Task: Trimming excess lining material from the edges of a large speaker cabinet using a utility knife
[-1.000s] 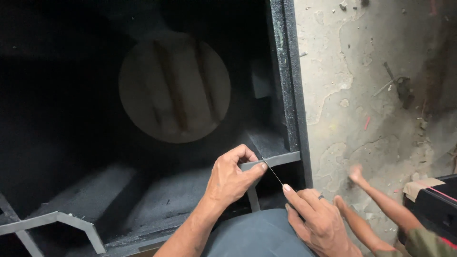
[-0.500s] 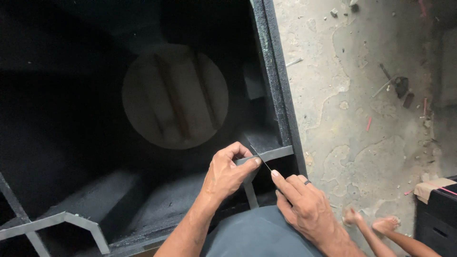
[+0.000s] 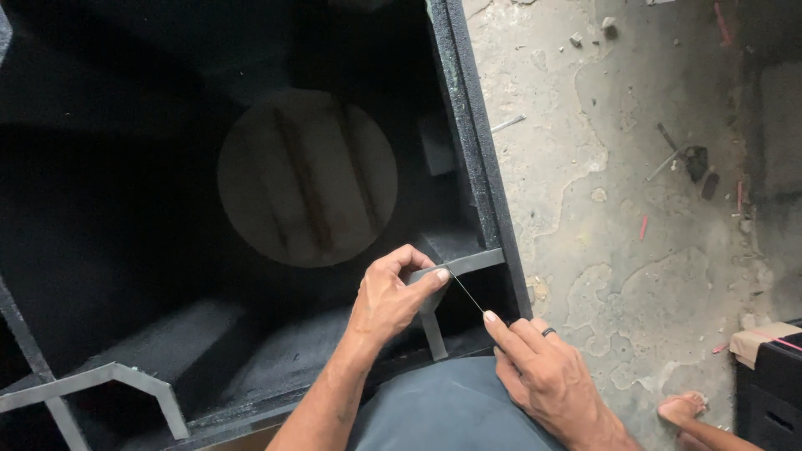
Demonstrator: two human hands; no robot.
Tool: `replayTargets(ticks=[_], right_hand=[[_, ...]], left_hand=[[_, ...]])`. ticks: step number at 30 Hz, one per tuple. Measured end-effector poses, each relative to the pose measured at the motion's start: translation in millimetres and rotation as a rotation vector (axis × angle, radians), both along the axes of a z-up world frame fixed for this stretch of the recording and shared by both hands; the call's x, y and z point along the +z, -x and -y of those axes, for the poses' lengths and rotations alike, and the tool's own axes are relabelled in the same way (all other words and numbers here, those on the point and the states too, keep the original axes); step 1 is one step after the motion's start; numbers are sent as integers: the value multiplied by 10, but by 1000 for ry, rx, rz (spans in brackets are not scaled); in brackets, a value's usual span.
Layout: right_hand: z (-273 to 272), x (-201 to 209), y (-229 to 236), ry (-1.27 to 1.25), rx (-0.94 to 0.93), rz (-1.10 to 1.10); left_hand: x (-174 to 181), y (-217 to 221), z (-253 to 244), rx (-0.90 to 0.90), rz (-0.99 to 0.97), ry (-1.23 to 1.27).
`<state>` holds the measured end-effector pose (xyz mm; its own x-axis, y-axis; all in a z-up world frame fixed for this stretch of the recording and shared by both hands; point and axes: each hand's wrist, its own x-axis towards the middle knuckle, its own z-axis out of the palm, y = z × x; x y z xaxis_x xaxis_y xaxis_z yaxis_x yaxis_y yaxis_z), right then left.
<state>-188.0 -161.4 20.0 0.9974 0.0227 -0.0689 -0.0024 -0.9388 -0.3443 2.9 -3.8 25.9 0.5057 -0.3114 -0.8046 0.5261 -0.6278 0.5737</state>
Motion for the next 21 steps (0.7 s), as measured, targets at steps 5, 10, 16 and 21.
replayTargets(ticks=[5, 10, 16, 21], right_hand=[[20, -7, 96, -5, -5, 41], [145, 70, 184, -268, -171, -147], [55, -13, -492, -450, -466, -216], [26, -395, -865, -382, -242, 162]], left_hand=[[-99, 57, -62, 37, 137, 108], [-71, 53, -179, 106, 336, 195], [-231, 161, 5, -225, 563, 26], [-117, 30, 52, -249, 469, 30]])
